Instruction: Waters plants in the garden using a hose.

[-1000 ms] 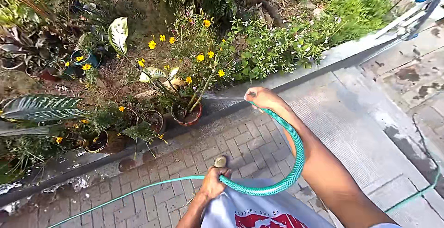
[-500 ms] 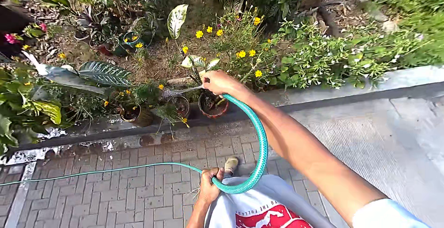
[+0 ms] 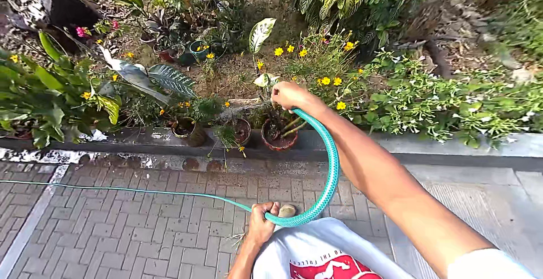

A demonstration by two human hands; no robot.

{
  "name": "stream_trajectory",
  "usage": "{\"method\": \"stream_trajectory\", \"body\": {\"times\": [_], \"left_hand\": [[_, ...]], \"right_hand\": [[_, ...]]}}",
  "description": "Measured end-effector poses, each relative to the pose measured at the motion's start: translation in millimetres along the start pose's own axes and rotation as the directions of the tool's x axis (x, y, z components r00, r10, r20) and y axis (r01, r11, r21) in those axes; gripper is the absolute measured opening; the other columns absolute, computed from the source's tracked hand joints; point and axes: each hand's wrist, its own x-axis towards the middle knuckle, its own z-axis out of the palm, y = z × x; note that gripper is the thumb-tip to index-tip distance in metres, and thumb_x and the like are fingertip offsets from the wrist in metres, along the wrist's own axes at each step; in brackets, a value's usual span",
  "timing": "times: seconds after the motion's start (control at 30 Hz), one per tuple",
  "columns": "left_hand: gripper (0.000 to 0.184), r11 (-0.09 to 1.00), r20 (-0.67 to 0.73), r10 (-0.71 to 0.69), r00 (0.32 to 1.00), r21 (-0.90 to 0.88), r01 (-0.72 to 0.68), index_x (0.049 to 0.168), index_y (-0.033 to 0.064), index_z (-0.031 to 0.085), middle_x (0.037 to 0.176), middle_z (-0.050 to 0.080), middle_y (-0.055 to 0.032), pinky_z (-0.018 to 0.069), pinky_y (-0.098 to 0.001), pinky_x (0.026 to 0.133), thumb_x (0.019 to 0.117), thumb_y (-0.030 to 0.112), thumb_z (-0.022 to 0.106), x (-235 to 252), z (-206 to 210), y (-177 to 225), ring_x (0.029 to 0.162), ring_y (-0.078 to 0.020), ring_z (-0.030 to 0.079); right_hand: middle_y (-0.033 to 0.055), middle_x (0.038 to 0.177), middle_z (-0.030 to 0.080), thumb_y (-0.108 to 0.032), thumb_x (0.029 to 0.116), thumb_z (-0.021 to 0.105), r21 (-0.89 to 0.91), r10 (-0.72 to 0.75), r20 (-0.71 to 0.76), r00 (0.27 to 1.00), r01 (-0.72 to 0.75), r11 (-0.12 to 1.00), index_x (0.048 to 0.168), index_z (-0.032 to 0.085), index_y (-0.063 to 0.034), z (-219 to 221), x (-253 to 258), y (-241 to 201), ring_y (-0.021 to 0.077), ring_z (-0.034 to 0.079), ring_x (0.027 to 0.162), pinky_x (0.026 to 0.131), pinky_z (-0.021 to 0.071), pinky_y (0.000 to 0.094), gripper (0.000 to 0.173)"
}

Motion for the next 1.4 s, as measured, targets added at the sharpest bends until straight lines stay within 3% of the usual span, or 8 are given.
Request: {"method": "stream_trajectory", "body": {"times": [0.2,0.4,0.53,0.67,0.93,1.07,1.17,1.4], "left_hand": [[0.048,0.998,-0.054,-0.032,0.998,0.043,0.034,0.055,0.0153,0.046,0.049,0.039,0.0093,0.0317,-0.0221,0.045,0.1004,0.026,0.054,-1.9,-7.3,-2.9,0.045,0.0003,0.038],[0.045,0.984,-0.203,-0.060,0.977,0.152,0.092,0.055,0.0150,0.050,0.049,0.039,0.0104,0.0318,-0.0209,0.044,0.0986,0.027,0.054,-13.3,-25.9,-9.4,0.044,0.0016,0.038],[0.040,0.945,-0.318,-0.093,0.944,0.270,0.184,0.058,0.0132,0.054,0.050,0.042,0.0098,0.0343,-0.0213,0.046,0.0958,0.026,0.055,-29.5,-50.3,-12.4,0.045,0.0020,0.041],[0.040,0.843,-0.358,-0.136,0.924,0.448,0.298,0.061,0.0085,0.058,0.050,0.046,0.0035,0.0392,-0.0296,0.049,0.0958,0.027,0.053,-55.3,-67.7,-9.4,0.047,-0.0061,0.047],[0.043,0.782,-0.421,-0.179,0.889,0.487,0.388,0.060,0.0093,0.056,0.050,0.043,0.0032,0.0382,-0.0319,0.049,0.0971,0.032,0.052,-97.4,-37.5,-2.2,0.047,-0.0088,0.046],[0.046,0.765,-0.437,-0.171,0.883,0.506,0.399,0.059,0.0098,0.055,0.049,0.043,0.0018,0.0383,-0.0337,0.047,0.0978,0.034,0.049,-98.3,-8.0,10.5,0.045,-0.0107,0.047],[0.047,0.762,-0.452,-0.180,0.874,0.497,0.414,0.058,0.0098,0.053,0.049,0.043,0.0012,0.0382,-0.0342,0.046,0.0986,0.034,0.049,-98.2,8.2,18.7,0.045,-0.0119,0.047],[0.048,0.811,-0.454,-0.146,0.879,0.453,0.369,0.058,0.0104,0.053,0.048,0.043,0.0014,0.0390,-0.0347,0.046,0.0989,0.034,0.049,-84.5,-4.1,3.7,0.044,-0.0119,0.047]], "right_hand": [[0.0157,0.091,0.065,-0.026,0.1075,0.051,0.053,0.039,-0.063,0.997,-0.035,0.998,0.129,0.063,-0.0087,-0.1,11.1,12.5,0.0243,0.062,0.065,0.063,0.0551,0.0435,0.030],[0.0192,0.092,0.067,-0.027,0.1082,0.051,0.302,0.124,-0.142,0.982,-0.077,0.950,0.129,0.062,-0.0082,38.2,35.3,60.9,0.0278,0.065,0.064,0.062,0.0565,0.0459,0.030],[0.0141,0.089,0.066,-0.029,0.1082,0.053,0.542,0.223,-0.107,0.969,-0.131,0.830,0.131,0.061,-0.0079,90.4,48.4,97.9,0.0183,0.060,0.060,0.059,0.0540,0.0352,0.032],[0.0131,0.095,0.063,-0.022,0.1088,0.053,0.707,0.247,0.029,0.968,-0.195,0.680,0.134,0.058,-0.0039,110.0,52.7,96.9,0.0140,0.059,0.063,0.060,0.0530,0.0283,0.031],[0.0171,0.109,0.063,-0.025,0.1114,0.045,0.676,0.204,0.070,0.977,-0.196,0.710,0.143,0.053,-0.0096,134.5,51.1,84.3,0.0209,0.063,0.076,0.069,0.0559,0.0362,0.036],[0.0129,0.095,0.064,-0.030,0.1108,0.047,0.608,0.163,0.042,0.986,-0.155,0.779,0.142,0.056,-0.0139,128.4,45.9,84.0,0.0170,0.059,0.063,0.060,0.0530,0.0329,0.037],[0.0138,0.095,0.064,-0.031,0.1109,0.048,0.580,0.115,0.046,0.992,-0.120,0.805,0.141,0.057,-0.0131,117.7,41.3,81.2,0.0164,0.056,0.059,0.056,0.0499,0.0320,0.036],[0.0092,0.089,0.061,-0.034,0.1105,0.049,0.491,0.066,0.111,0.992,-0.112,0.864,0.139,0.058,-0.0179,112.2,62.9,51.3,0.0119,0.052,0.056,0.054,0.0466,0.0273,0.034]]}}
